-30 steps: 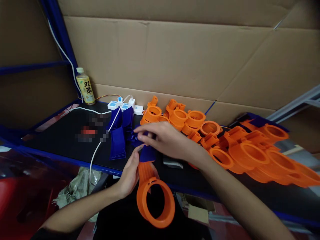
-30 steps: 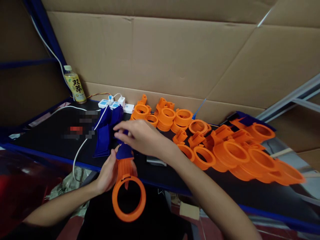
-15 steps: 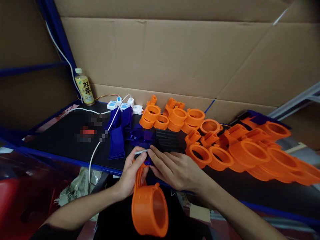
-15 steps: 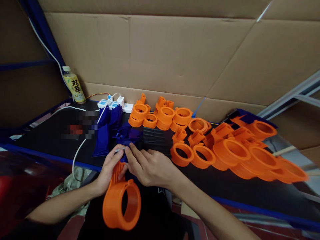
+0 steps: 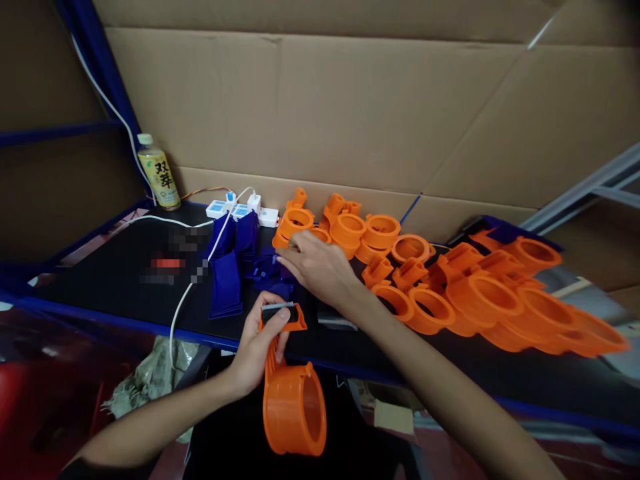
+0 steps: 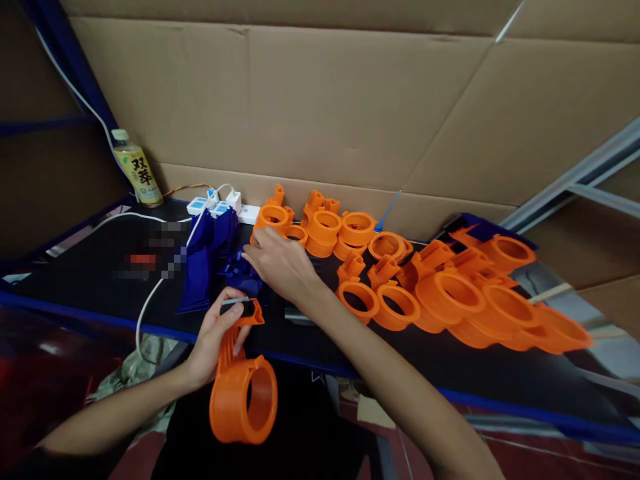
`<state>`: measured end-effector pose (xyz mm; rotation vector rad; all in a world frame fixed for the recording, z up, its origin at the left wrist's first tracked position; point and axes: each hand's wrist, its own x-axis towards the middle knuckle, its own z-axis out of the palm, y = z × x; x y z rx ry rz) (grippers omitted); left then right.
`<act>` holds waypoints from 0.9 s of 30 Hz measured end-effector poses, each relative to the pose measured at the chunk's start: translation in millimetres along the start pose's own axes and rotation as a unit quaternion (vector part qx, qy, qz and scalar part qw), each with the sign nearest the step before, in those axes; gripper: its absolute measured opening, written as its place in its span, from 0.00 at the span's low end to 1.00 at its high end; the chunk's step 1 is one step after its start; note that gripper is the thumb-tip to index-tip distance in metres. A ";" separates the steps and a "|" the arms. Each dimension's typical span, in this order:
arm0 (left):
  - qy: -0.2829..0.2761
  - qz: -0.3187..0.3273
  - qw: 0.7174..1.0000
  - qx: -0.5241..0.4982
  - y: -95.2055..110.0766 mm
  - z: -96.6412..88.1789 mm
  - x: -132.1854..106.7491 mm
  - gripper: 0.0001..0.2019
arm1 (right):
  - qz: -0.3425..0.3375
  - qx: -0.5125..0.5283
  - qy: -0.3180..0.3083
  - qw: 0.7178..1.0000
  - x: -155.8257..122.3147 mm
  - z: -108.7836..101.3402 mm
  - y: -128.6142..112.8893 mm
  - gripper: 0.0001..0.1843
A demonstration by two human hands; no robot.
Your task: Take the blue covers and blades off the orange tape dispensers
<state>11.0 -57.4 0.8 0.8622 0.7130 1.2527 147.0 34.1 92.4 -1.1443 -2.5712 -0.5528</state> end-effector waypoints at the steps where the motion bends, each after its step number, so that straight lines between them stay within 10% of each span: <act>1: -0.001 0.002 1.000 0.007 -0.3 -1.5 1.2 0.15 | -0.013 0.001 -0.020 1.000 6.9 4.9 -3.5 0.18; 8: -0.006 0.013 0.999 0.035 -0.6 -8.0 3.9 0.15 | -0.034 0.068 -0.123 0.989 19.0 15.1 0.1 0.16; 17: -0.046 0.024 0.992 0.118 -0.4 -7.1 6.1 0.16 | -0.026 0.363 -0.178 0.914 -30.4 -49.0 6.7 0.12; 27: -0.032 0.015 0.990 0.140 2.0 -5.8 2.9 0.16 | 0.092 0.315 -0.088 0.940 -111.1 -34.3 27.9 0.11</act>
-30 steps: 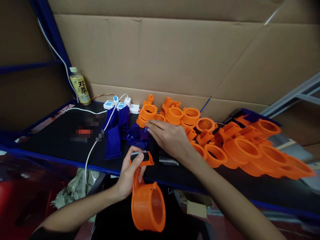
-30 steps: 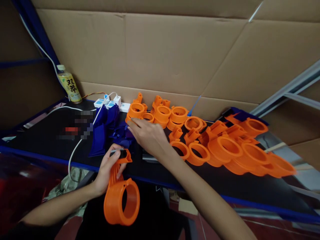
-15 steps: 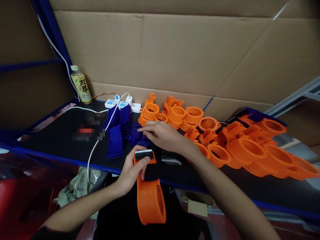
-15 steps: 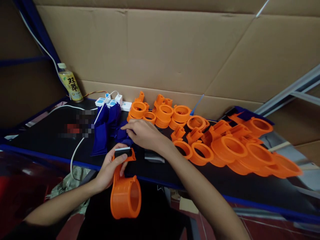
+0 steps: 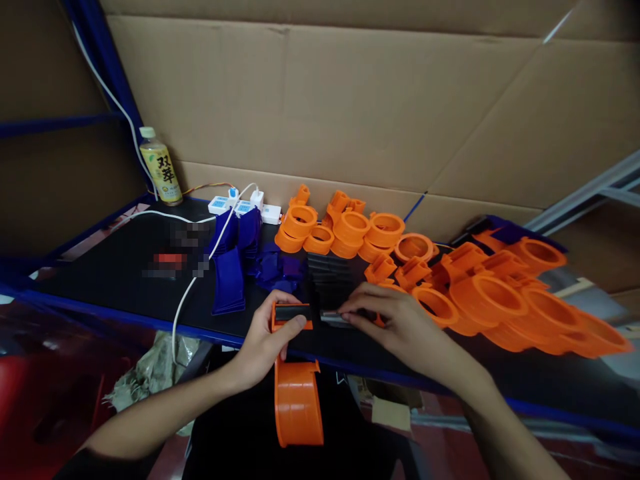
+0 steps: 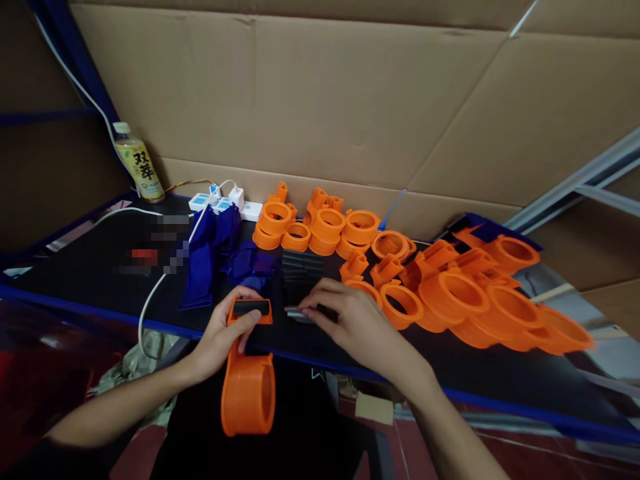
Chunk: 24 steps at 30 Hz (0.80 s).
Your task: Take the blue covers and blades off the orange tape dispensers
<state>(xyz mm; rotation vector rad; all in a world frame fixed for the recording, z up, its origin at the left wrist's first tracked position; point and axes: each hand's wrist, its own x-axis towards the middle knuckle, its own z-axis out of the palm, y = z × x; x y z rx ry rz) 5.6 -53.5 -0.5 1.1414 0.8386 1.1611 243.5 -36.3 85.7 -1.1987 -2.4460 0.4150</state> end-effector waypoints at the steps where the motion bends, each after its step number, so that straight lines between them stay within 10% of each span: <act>1: -0.001 -0.002 1.000 0.000 0.4 0.2 0.3 0.16 | -0.002 -0.018 0.010 1.000 -5.3 7.9 5.9 0.11; 8: -0.024 -0.007 1.000 0.019 0.6 -1.2 2.4 0.16 | -0.004 -0.097 0.058 0.994 -18.1 42.5 22.7 0.13; 24: -0.043 -0.018 0.998 0.050 0.3 0.3 5.6 0.18 | -0.105 -0.108 0.088 0.985 -3.5 25.3 -25.7 0.13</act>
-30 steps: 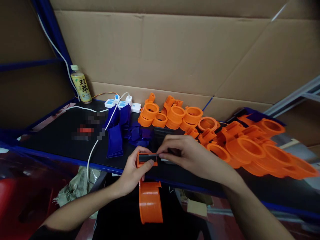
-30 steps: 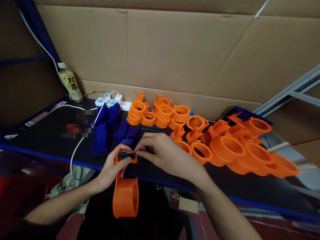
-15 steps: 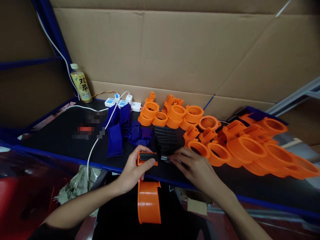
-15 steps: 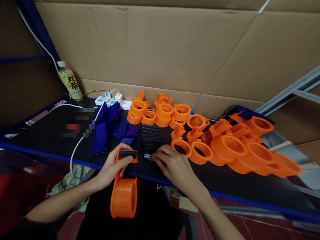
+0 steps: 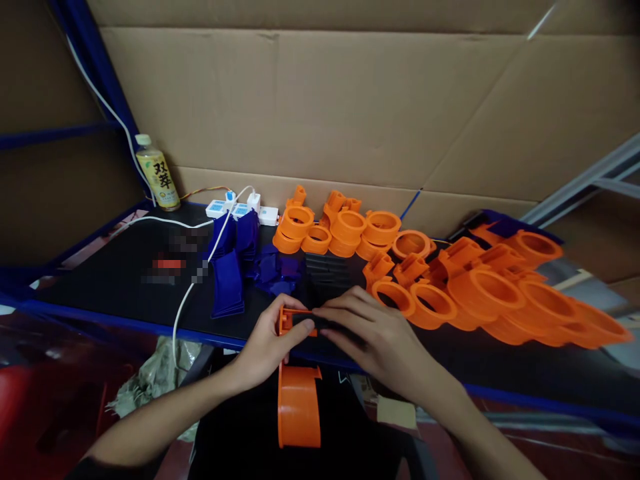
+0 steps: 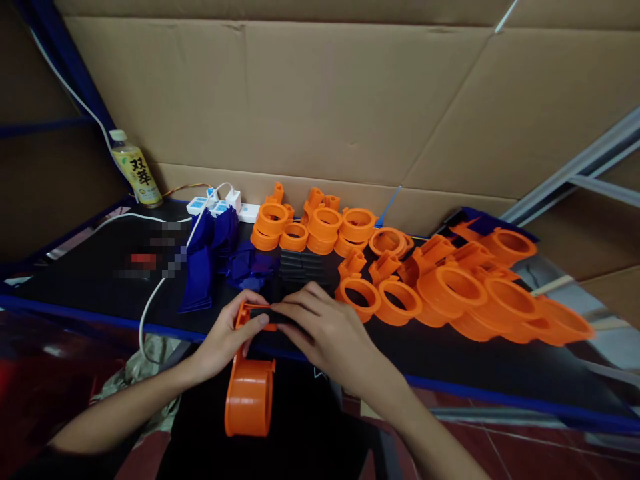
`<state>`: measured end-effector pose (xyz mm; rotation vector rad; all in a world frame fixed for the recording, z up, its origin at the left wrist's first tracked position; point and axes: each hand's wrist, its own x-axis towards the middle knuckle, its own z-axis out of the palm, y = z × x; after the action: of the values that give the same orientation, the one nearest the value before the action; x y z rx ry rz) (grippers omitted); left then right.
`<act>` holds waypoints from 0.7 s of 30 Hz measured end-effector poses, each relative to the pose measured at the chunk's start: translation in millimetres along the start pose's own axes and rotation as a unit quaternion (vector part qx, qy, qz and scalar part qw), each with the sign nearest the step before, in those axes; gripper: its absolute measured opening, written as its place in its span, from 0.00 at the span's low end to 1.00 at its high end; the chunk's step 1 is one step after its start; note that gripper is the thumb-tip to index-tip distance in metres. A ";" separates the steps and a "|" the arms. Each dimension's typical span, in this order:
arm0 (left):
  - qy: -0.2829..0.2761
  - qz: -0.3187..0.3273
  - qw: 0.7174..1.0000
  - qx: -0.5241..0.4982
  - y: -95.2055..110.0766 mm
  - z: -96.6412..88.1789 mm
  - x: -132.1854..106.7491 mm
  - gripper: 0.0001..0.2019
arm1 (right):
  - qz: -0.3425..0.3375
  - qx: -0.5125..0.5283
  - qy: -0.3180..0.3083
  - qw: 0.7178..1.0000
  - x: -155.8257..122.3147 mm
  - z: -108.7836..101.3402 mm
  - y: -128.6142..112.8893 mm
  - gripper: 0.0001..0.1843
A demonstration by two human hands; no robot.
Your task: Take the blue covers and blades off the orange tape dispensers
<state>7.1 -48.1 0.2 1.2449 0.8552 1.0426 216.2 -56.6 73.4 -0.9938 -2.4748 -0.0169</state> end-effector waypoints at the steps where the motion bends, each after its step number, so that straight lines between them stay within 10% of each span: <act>1: 0.006 -0.002 1.000 -0.003 -0.7 0.2 -0.1 0.18 | 0.012 -0.003 0.003 1.000 -2.6 -5.2 6.1 0.13; 9: 0.021 -0.004 1.000 -0.017 -0.2 2.0 -2.2 0.17 | 0.107 -0.172 -0.025 0.979 -20.4 -27.0 69.8 0.15; 21: 0.017 -0.011 0.999 -0.026 0.3 2.5 -1.0 0.17 | 0.103 -0.173 -0.064 0.977 -17.9 -14.4 77.8 0.14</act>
<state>9.0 -49.8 0.7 1.1747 0.8604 1.0640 284.5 -13.5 66.2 -1.4350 -2.5214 -0.3370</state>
